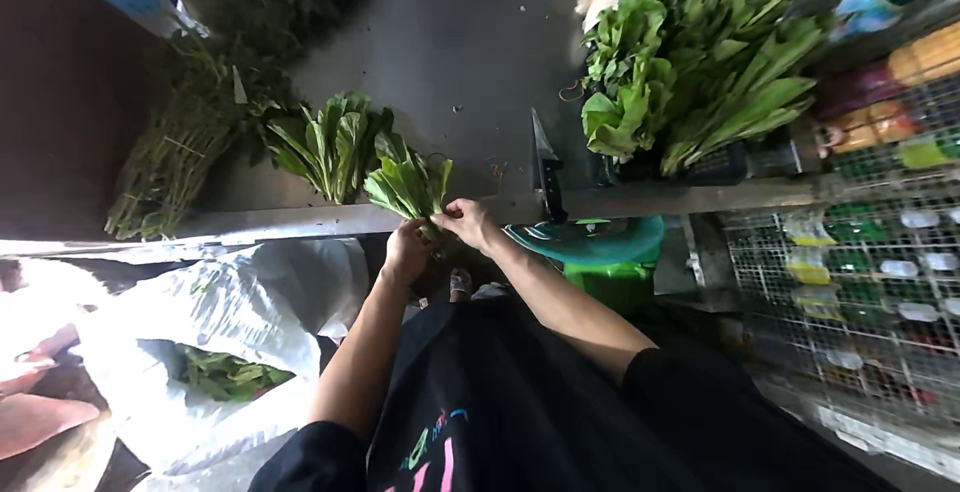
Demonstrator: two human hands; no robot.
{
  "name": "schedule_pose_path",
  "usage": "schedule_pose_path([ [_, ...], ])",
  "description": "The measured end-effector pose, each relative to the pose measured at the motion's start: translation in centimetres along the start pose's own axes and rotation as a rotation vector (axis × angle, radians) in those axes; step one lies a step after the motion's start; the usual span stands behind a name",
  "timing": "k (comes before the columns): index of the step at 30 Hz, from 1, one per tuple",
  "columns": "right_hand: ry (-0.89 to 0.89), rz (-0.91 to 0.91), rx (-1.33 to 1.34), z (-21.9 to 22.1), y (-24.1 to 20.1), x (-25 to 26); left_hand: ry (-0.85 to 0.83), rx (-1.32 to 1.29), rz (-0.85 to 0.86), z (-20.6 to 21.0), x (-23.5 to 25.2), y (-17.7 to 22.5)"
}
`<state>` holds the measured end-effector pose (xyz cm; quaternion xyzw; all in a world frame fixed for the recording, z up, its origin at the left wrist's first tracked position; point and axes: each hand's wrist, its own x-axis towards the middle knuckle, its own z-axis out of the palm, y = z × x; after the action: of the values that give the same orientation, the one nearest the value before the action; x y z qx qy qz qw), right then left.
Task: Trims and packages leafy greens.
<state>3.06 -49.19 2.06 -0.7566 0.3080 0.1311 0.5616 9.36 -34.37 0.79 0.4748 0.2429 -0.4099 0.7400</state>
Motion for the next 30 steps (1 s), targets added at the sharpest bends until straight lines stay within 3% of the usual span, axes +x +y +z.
schedule_pose_path([
  [9,0.067,0.058,0.505,0.6,-0.8,-1.5,-0.050,0.094,-0.026,-1.8,-0.7,3.2],
  [15,0.156,0.190,0.790,1.9,-1.7,-2.3,-0.040,0.375,-0.084,-3.8,-1.3,5.9],
  [18,0.227,0.214,0.996,2.4,-2.1,-2.6,-0.111,0.305,-0.052,-4.7,-1.2,7.1],
  [20,0.310,0.183,0.885,2.7,-2.1,-2.7,-0.171,0.228,-0.056,-5.8,-1.0,7.8],
  [24,0.489,0.185,0.170,3.4,-1.1,-2.6,-0.403,0.152,-0.163,-8.6,-1.8,9.6],
  [27,0.548,0.115,0.127,5.2,-2.2,-3.5,-0.487,0.206,-0.167,-10.0,-2.6,10.1],
  [30,0.370,-0.010,0.290,8.1,-4.3,-5.8,-0.498,0.317,-0.105,-10.6,-3.3,9.6],
])
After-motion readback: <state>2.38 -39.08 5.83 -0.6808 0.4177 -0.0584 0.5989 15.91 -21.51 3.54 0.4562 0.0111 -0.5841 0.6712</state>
